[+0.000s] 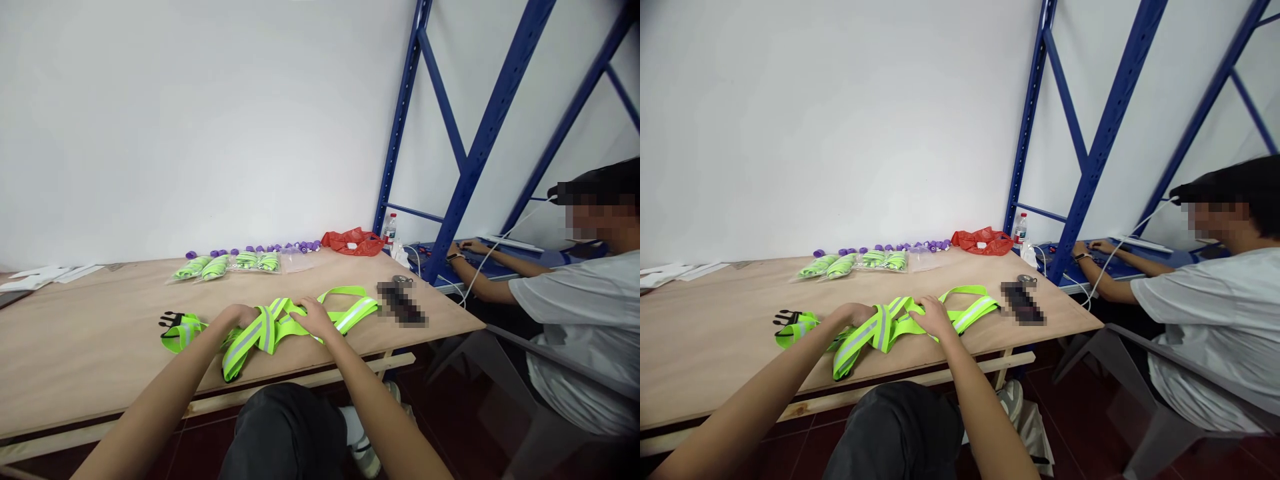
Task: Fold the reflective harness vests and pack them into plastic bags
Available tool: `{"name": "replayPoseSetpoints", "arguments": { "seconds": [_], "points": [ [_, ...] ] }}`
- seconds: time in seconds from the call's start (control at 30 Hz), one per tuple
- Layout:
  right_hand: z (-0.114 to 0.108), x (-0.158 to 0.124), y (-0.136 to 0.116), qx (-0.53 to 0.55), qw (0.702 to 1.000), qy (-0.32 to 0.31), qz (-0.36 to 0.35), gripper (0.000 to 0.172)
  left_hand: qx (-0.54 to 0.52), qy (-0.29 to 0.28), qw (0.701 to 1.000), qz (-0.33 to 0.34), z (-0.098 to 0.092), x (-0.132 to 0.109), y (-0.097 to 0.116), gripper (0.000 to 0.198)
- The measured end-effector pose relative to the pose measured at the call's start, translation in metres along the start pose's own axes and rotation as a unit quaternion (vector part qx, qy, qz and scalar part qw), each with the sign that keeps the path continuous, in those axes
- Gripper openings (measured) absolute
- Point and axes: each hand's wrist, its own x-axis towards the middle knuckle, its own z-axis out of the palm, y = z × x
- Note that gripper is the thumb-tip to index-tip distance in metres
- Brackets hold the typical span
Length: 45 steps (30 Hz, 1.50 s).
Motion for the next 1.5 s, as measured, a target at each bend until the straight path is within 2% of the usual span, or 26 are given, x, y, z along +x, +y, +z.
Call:
{"name": "replayPoseSetpoints", "arguments": {
  "seconds": [0.1, 0.17, 0.27, 0.37, 0.6, 0.7, 0.93, 1.07, 1.17, 1.27, 1.37, 1.5],
  "points": [
    [0.001, -0.001, 0.0, 0.002, 1.0, 0.003, 0.002, 0.024, -0.026, -0.052, 0.998, 0.008, -0.001, -0.002, 0.006, 0.047],
    [0.001, -0.001, 0.001, 0.004, 1.0, 0.006, 0.003, 0.025, -0.041, -0.047, 0.998, 0.027, -0.005, -0.006, 0.007, 0.045],
    [0.001, -0.001, 0.001, 0.01, 1.0, 0.008, 0.003, 0.027, -0.031, 0.028, 0.998, 0.04, -0.014, -0.013, 0.003, 0.039],
    [0.001, -0.001, 0.0, 0.015, 1.0, 0.009, 0.005, 0.027, 0.0, 0.111, 0.994, 0.018, -0.022, -0.018, 0.002, 0.035],
    [0.0, 0.001, 0.001, 0.021, 0.999, 0.025, 0.007, 0.029, 0.03, 0.211, 0.977, -0.023, -0.023, -0.012, 0.018, 0.018],
    [0.0, 0.001, 0.002, 0.021, 0.999, 0.033, 0.005, 0.028, 0.007, 0.213, 0.977, -0.011, -0.022, -0.013, 0.019, 0.02],
    [0.002, 0.002, 0.005, 0.004, 0.999, 0.034, 0.007, 0.016, -0.077, 0.166, 0.983, 0.018, -0.025, -0.028, 0.003, 0.032],
    [0.001, 0.002, 0.005, -0.006, 0.999, 0.037, -0.004, 0.004, -0.099, 0.179, 0.979, 0.007, -0.022, -0.032, -0.004, 0.032],
    [-0.001, -0.001, 0.003, -0.01, 0.998, 0.065, -0.006, 0.008, -0.112, 0.195, 0.974, -0.013, -0.02, -0.029, -0.007, 0.04],
    [-0.004, -0.004, -0.001, -0.015, 0.995, 0.1, -0.01, 0.016, -0.136, 0.252, 0.957, -0.054, -0.018, -0.023, -0.006, 0.052],
    [-0.005, -0.006, -0.003, -0.018, 0.992, 0.123, -0.027, 0.018, -0.183, 0.318, 0.926, -0.084, -0.016, -0.014, -0.005, 0.053],
    [-0.004, -0.007, -0.005, -0.018, 0.988, 0.144, -0.051, 0.016, -0.245, 0.349, 0.901, -0.083, -0.013, -0.001, -0.005, 0.052]
  ]
}}
